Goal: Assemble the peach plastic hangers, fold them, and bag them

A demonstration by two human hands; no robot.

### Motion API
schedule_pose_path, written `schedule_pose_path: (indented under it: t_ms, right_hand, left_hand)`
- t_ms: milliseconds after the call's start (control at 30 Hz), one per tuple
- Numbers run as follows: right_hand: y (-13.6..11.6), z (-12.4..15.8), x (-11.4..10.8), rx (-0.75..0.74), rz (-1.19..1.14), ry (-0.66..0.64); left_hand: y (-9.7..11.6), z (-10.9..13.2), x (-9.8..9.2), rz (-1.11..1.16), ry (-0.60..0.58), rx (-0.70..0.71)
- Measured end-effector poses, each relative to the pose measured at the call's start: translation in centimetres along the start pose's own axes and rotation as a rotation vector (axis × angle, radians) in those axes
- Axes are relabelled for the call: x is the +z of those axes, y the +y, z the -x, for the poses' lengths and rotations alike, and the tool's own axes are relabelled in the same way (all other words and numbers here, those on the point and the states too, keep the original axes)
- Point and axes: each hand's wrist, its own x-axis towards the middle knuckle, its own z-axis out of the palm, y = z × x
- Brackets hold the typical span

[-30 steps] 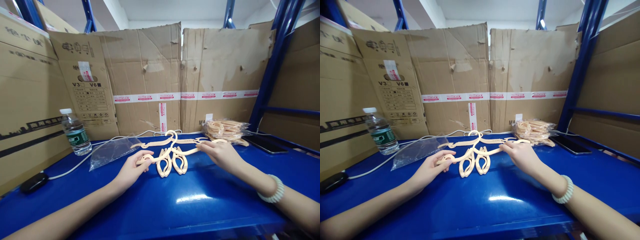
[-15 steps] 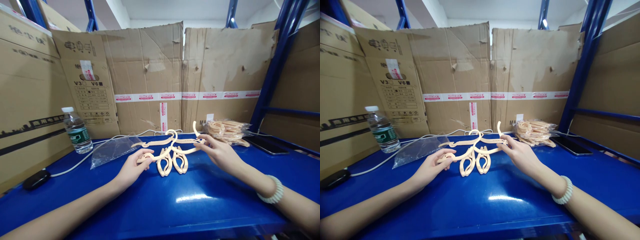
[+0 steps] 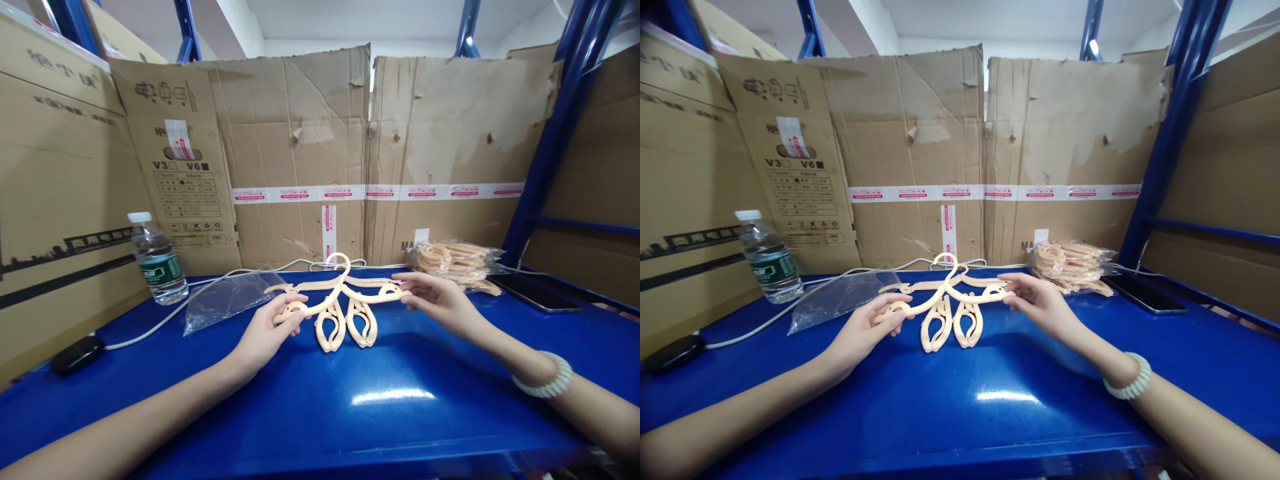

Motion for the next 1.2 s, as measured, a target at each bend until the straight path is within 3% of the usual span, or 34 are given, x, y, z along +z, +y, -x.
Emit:
schedule_pose_path:
  t_ms: [200,333,633,867,1000,1200]
  right_hand:
    - [0.2,-0.2,-0.2,0.028,-0.013,-0.007]
    - [-0.3,-0.2,0.4,0.031,-0.108,-0.049]
    - [-2.1,0.1,4.2,0.135,-0.601,-0.057]
    - [-4.2,1.4,5.2,0.01,-0.425,-0.518]
    - [-4.6,1.5,4.9,-0.077,-0.37,-0.558]
    - [-4.1,1.7,5.0,-0.003,-0.385,-0.504]
  left_hand:
    - [0.1,0.0,0.0,0.063,0.061,-0.009]
    - [0.1,0.1,0.4,0.177,0.023,-0.035]
    - [0.3,0.9,2.1,0.171,-0.078,0.039]
    - [-0.1,0.7,2.1,0.189,-0.074,0.07]
    - [-0.1,0.8,2.0,0.226,-0.037,0.1]
    - [0.1,1.1,1.7,0.142,-0.055,0.215]
